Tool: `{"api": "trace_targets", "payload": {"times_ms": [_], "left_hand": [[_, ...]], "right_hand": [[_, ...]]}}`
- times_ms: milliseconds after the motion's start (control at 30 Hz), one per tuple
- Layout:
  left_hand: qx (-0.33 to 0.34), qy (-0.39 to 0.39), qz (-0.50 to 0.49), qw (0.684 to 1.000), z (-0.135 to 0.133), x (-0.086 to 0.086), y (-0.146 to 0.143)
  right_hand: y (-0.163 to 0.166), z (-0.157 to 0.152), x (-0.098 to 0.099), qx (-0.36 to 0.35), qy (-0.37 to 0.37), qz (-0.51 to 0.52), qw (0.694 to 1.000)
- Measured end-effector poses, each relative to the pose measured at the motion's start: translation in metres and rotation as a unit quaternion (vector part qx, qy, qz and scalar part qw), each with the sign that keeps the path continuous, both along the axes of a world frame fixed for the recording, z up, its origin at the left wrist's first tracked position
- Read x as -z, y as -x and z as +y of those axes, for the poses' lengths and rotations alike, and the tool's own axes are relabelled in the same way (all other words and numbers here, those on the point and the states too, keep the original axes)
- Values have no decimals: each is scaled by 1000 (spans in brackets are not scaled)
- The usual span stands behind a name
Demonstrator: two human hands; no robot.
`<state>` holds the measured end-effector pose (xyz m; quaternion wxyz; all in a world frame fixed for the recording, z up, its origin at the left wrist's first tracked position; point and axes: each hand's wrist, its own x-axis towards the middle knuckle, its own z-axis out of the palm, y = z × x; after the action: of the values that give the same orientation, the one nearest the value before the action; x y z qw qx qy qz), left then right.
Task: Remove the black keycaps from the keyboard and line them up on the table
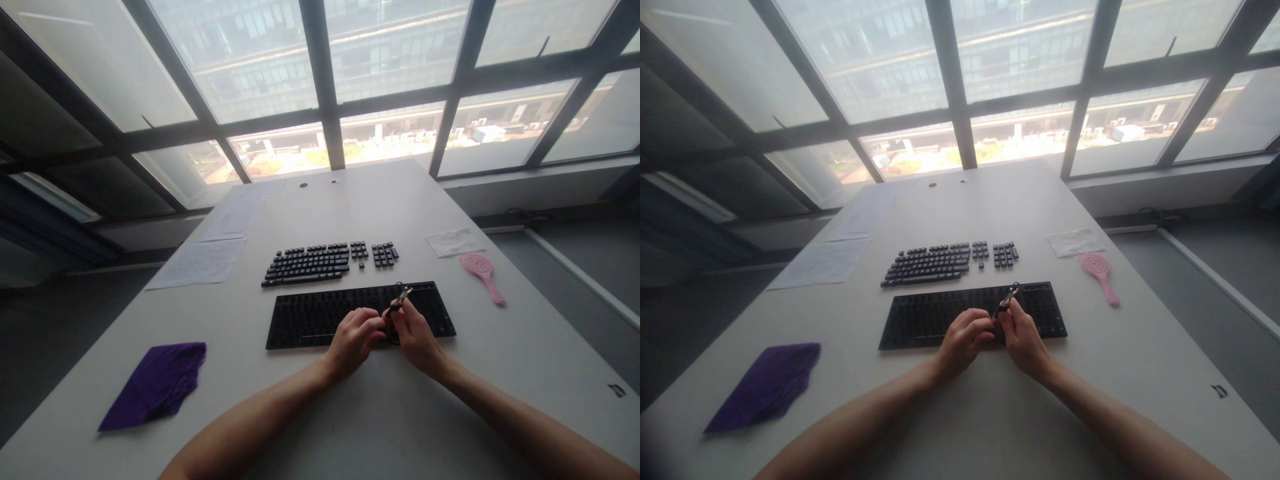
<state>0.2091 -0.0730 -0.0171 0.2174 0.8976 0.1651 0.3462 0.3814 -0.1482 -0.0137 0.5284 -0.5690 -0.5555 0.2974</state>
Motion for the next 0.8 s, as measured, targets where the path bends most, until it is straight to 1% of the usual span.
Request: {"api": "trace_targets", "payload": {"times_ms": [133, 267, 333, 400, 467, 600, 700, 800], "left_hand": [[9, 65, -31, 997, 2, 2, 1], [-35, 141, -40, 989, 1, -1, 0], [-50, 157, -36, 986, 1, -4, -1], [-42, 152, -34, 987, 1, -7, 0], [-20, 134, -30, 990, 3, -8, 0], [16, 104, -22, 994, 6, -6, 2], [27, 107, -18, 994, 7, -4, 2], [33, 118, -12, 992, 5, -6, 3]], "right_hand": [[-1, 0, -2, -17, -56, -86, 995], [-1, 0, -2, -44, -135, -145, 979], [-1, 0, -1, -55, -171, -160, 971], [-2, 0, 1, -54, -190, -165, 966], [-2, -1, 2, -36, -183, -159, 969], [1, -4, 4, 23, -120, -115, 986], [2, -5, 6, 42, -81, -73, 993], [2, -5, 8, 46, -61, -74, 994]]}}
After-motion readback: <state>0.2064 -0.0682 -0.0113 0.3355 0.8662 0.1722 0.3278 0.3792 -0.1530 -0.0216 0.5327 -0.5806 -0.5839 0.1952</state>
